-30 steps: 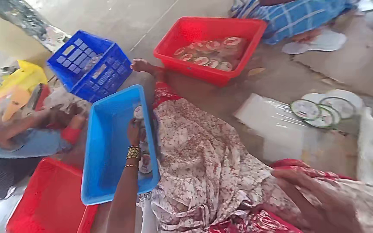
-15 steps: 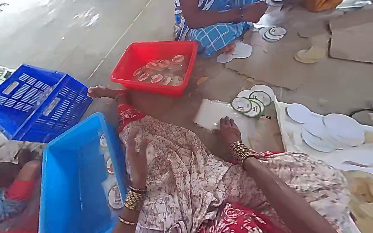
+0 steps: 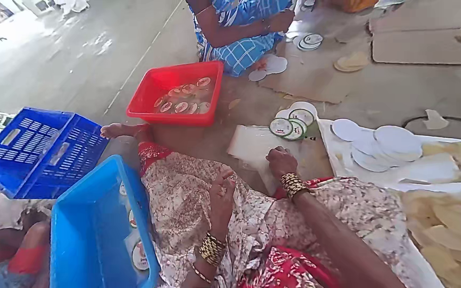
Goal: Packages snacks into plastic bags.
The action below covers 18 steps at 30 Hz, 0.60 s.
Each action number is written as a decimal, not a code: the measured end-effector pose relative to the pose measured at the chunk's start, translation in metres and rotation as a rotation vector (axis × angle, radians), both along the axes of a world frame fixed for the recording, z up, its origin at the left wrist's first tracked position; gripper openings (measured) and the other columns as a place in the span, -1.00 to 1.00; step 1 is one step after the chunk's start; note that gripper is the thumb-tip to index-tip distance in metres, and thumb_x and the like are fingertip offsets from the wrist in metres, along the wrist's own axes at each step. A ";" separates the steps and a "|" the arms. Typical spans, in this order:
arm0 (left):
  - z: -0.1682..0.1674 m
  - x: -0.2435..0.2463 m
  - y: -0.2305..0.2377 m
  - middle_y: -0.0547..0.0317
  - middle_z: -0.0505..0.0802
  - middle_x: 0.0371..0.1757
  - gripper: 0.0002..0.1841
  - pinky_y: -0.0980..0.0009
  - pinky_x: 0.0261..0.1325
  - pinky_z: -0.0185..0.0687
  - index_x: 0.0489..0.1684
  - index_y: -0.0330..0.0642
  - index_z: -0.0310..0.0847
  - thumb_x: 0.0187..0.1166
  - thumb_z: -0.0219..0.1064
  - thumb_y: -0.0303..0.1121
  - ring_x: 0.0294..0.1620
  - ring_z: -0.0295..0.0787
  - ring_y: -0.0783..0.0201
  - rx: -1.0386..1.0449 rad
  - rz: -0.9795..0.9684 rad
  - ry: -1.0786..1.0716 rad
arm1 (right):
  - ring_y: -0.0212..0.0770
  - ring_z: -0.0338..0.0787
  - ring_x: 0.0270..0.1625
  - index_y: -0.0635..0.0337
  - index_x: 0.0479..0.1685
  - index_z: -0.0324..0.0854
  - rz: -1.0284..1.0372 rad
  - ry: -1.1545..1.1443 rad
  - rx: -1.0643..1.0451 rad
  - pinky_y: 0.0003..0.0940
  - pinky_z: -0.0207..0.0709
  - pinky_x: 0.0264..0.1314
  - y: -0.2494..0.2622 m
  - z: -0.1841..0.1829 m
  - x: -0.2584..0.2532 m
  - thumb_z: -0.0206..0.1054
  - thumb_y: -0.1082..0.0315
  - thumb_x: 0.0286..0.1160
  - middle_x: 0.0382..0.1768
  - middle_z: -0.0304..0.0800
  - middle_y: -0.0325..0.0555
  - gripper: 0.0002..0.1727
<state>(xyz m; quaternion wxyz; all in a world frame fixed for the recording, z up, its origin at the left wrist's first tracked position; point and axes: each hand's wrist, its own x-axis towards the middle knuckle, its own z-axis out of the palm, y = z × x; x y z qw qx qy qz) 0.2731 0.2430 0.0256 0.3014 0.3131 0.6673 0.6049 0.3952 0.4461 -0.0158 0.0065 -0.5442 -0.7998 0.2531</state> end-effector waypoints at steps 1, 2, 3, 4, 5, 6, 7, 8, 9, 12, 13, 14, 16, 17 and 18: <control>0.000 0.001 -0.001 -0.18 0.72 0.42 -0.66 0.27 0.47 0.59 0.32 -0.49 0.60 0.63 0.19 -0.54 0.45 0.65 0.19 -0.009 0.001 -0.001 | 0.33 0.64 0.42 0.34 -0.02 0.80 -0.018 0.078 0.025 0.30 0.45 0.38 -0.002 0.003 0.003 0.31 0.28 0.65 0.28 0.76 0.25 -0.72; 0.000 0.002 -0.003 -0.16 0.73 0.41 -0.66 0.26 0.46 0.59 0.31 -0.48 0.61 0.64 0.19 -0.52 0.44 0.66 0.19 -0.018 0.006 0.002 | 0.32 0.65 0.44 0.32 -0.03 0.81 -0.032 0.169 0.040 0.32 0.42 0.42 -0.006 0.008 0.006 0.31 0.20 0.68 0.32 0.76 0.23 -0.67; -0.001 0.003 -0.004 -0.16 0.73 0.40 -0.66 0.27 0.45 0.60 0.31 -0.47 0.62 0.65 0.19 -0.50 0.43 0.67 0.19 -0.022 0.009 0.006 | 0.31 0.67 0.44 0.31 -0.04 0.82 -0.034 0.275 0.060 0.33 0.42 0.43 -0.010 0.010 0.011 0.31 0.15 0.69 0.35 0.76 0.22 -0.64; -0.001 0.004 -0.005 -0.17 0.72 0.42 -0.65 0.29 0.45 0.59 0.33 -0.47 0.61 0.66 0.21 -0.46 0.42 0.67 0.20 -0.024 0.004 0.020 | 0.27 0.74 0.38 0.32 -0.09 0.83 -0.027 0.407 0.090 0.30 0.48 0.39 -0.016 0.010 0.016 0.33 0.13 0.66 0.32 0.79 0.21 -0.63; -0.002 0.005 -0.005 -0.19 0.68 0.46 -0.59 0.29 0.45 0.58 0.38 -0.47 0.57 0.65 0.26 -0.38 0.44 0.65 0.20 -0.026 -0.011 0.044 | 0.18 0.82 0.27 0.33 -0.13 0.83 -0.013 0.554 0.106 0.20 0.58 0.30 -0.022 0.008 0.020 0.37 0.11 0.61 0.25 0.84 0.19 -0.62; -0.001 0.006 -0.004 -0.21 0.62 0.55 -0.46 0.28 0.48 0.55 0.46 -0.46 0.52 0.60 0.33 -0.25 0.51 0.60 0.17 -0.038 -0.039 0.082 | 0.01 0.88 0.12 0.34 -0.14 0.83 0.008 0.700 0.072 0.02 0.66 0.20 -0.028 0.007 0.023 0.38 0.11 0.57 0.17 0.88 0.14 -0.61; 0.000 0.008 -0.002 -0.23 0.53 0.63 -0.32 0.25 0.52 0.49 0.56 -0.44 0.44 0.55 0.38 -0.10 0.58 0.52 0.15 -0.058 -0.082 0.113 | -0.18 0.89 0.06 0.32 -0.20 0.82 0.027 0.831 0.000 -0.22 0.71 0.15 -0.035 0.006 0.027 0.40 0.12 0.53 0.12 0.90 0.06 -0.64; 0.000 0.010 0.000 -0.24 0.50 0.66 -0.21 0.20 0.60 0.42 0.61 -0.45 0.39 0.50 0.42 -0.02 0.64 0.45 0.11 -0.074 -0.128 0.131 | -0.30 0.88 0.09 0.31 -0.29 0.78 0.051 0.941 -0.083 -0.35 0.72 0.18 -0.043 0.007 0.029 0.42 0.15 0.49 0.11 0.90 0.01 -0.67; 0.000 0.013 0.004 -0.22 0.55 0.63 -0.19 0.16 0.64 0.38 0.60 -0.45 0.39 0.47 0.45 -0.01 0.64 0.46 0.10 -0.086 -0.169 0.130 | -0.37 0.86 0.13 0.28 -0.37 0.75 0.072 1.018 -0.148 -0.41 0.69 0.20 -0.051 0.006 0.032 0.43 0.16 0.46 0.11 0.90 -0.02 -0.69; -0.001 0.026 0.015 0.01 0.88 -0.02 -0.59 0.29 0.24 0.69 0.24 -0.42 0.67 0.48 0.44 -0.37 0.04 0.82 0.30 -0.104 -0.211 0.078 | -0.37 0.85 0.17 0.20 -0.38 0.70 0.076 1.200 -0.370 -0.43 0.70 0.23 -0.066 0.006 0.036 0.46 0.27 0.42 0.13 0.90 -0.10 -0.82; -0.001 0.030 0.017 0.09 0.89 -0.19 -0.78 0.37 0.08 0.75 0.02 -0.40 0.75 0.52 0.38 -0.48 -0.15 0.83 0.36 -0.088 -0.198 0.050 | -0.32 0.84 0.22 0.22 -0.29 0.69 0.074 1.252 -0.463 -0.40 0.70 0.26 -0.067 0.007 0.037 0.46 0.27 0.43 0.18 0.88 -0.09 -0.82; -0.002 0.032 0.018 0.14 0.88 -0.27 -0.86 0.42 0.02 0.75 -0.09 -0.39 0.77 0.54 0.34 -0.53 -0.23 0.81 0.41 -0.064 -0.191 0.045 | -0.30 0.81 0.27 0.24 -0.08 0.66 0.081 1.278 -0.559 -0.37 0.68 0.31 -0.065 0.008 0.037 0.46 0.21 0.44 0.23 0.84 -0.10 -0.72; -0.003 0.032 0.018 0.17 0.88 -0.26 -0.87 0.47 0.06 0.74 -0.14 -0.39 0.77 0.56 0.30 -0.57 -0.21 0.80 0.46 -0.016 -0.188 0.079 | -0.33 0.79 0.20 0.29 0.43 0.47 0.095 1.273 -0.750 -0.38 0.67 0.28 -0.060 0.009 0.040 0.44 0.15 0.45 0.20 0.80 -0.17 -0.39; -0.004 0.031 0.017 0.16 0.88 -0.23 -0.87 0.47 0.10 0.73 -0.13 -0.40 0.77 0.57 0.29 -0.56 -0.18 0.80 0.47 -0.014 -0.186 0.111 | -0.38 0.82 0.04 0.24 0.48 0.43 0.082 1.270 -0.823 -0.42 0.72 0.14 -0.058 0.011 0.041 0.42 0.22 0.44 0.04 0.82 -0.25 -0.40; -0.004 0.028 0.015 0.16 0.88 -0.20 -0.86 0.47 0.14 0.72 -0.12 -0.40 0.77 0.58 0.29 -0.55 -0.13 0.80 0.48 -0.030 -0.187 0.145 | -0.42 0.81 -0.17 0.21 0.38 0.50 0.062 1.282 -0.881 -0.46 0.73 -0.07 -0.057 0.015 0.042 0.40 0.35 0.42 -0.15 0.82 -0.30 -0.50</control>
